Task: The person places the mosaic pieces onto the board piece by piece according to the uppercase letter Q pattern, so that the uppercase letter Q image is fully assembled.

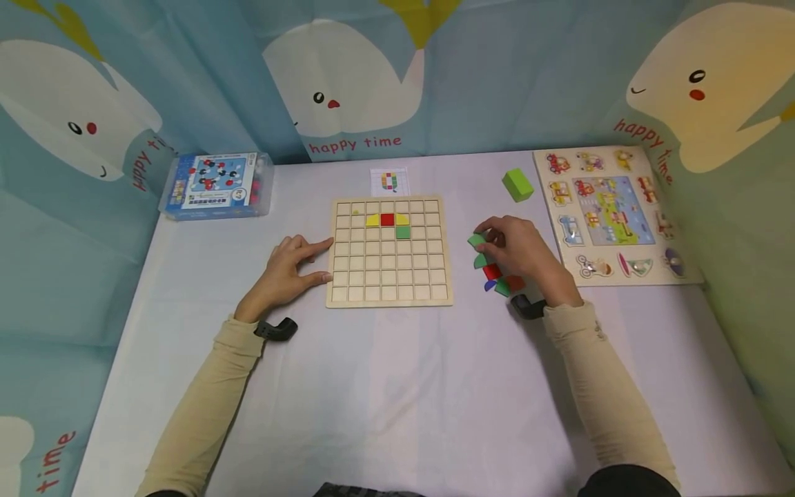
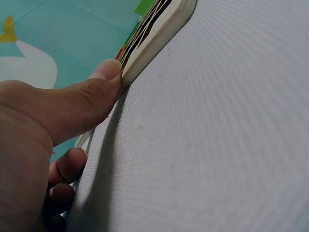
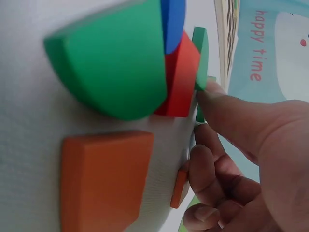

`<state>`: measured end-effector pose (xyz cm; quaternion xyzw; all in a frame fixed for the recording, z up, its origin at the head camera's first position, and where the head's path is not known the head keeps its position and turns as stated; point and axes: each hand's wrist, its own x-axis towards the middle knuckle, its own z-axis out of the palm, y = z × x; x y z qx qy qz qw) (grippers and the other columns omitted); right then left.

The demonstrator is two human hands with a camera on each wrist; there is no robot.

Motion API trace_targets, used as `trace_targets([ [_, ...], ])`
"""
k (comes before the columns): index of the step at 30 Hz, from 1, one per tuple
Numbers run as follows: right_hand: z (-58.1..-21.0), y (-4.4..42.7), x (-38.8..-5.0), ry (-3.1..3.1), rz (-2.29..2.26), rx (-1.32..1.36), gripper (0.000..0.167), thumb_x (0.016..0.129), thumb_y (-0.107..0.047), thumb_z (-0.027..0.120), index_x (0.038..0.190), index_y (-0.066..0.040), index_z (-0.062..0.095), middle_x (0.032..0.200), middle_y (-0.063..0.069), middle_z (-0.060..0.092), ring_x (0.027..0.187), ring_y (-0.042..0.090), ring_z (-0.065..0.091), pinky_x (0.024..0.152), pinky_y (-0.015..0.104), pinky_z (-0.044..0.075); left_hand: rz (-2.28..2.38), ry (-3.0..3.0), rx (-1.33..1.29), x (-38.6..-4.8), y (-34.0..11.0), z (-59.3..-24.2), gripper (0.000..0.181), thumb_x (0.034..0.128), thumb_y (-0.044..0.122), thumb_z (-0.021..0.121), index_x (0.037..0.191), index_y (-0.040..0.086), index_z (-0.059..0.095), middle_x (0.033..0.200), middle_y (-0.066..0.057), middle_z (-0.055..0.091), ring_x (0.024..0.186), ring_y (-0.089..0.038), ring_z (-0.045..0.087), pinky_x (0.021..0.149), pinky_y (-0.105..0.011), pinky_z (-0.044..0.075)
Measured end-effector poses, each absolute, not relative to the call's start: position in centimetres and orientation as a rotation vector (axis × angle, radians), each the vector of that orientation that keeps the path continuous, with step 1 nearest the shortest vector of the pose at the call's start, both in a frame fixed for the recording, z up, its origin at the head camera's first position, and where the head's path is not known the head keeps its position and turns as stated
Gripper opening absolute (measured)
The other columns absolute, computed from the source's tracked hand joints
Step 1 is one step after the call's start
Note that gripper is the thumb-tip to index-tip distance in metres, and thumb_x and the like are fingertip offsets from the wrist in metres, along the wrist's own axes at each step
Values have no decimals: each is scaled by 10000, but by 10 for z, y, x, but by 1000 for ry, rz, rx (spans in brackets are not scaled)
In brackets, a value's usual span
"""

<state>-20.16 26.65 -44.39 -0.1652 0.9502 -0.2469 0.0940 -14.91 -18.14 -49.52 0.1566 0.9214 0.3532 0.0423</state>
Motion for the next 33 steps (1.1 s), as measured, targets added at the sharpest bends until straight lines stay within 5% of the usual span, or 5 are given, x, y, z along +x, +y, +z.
trace_targets([
  [11,-451,262,-197,2875,-760,-458,299,946,-156,817,1144,5,663,1030,193,715,913,310,675,837,502,554,1081,2821,475,-149,-181,-496,719,897,311,867,1544,191,577,949,-65,477,909,-236,372,870,-404,243],
  [19,-454,260,-194,3010,-818,-527,167,936,-118,812,996,-23,688,904,153,765,768,252,703,661,232,497,1082,2824,474,-149,-181,-495,721,892,312,871,1541,193,582,950,-65,488,905,-234,375,865,-401,245],
  [24,-458,261,-197,3042,-898,-516,147,915,-101,826,951,-18,710,866,144,764,723,239,701,612,163,468,1068,2834,481,-150,-181,-497,720,896,321,867,1545,198,579,944,-61,486,901,-228,374,864,-403,248],
  [33,-460,262,-201,3007,-951,-613,414,911,-34,764,1314,-53,672,880,147,754,698,207,649,631,173,463,1063,2844,491,-149,-182,-497,725,889,331,872,1540,192,585,938,-49,479,897,-223,375,865,-397,250],
])
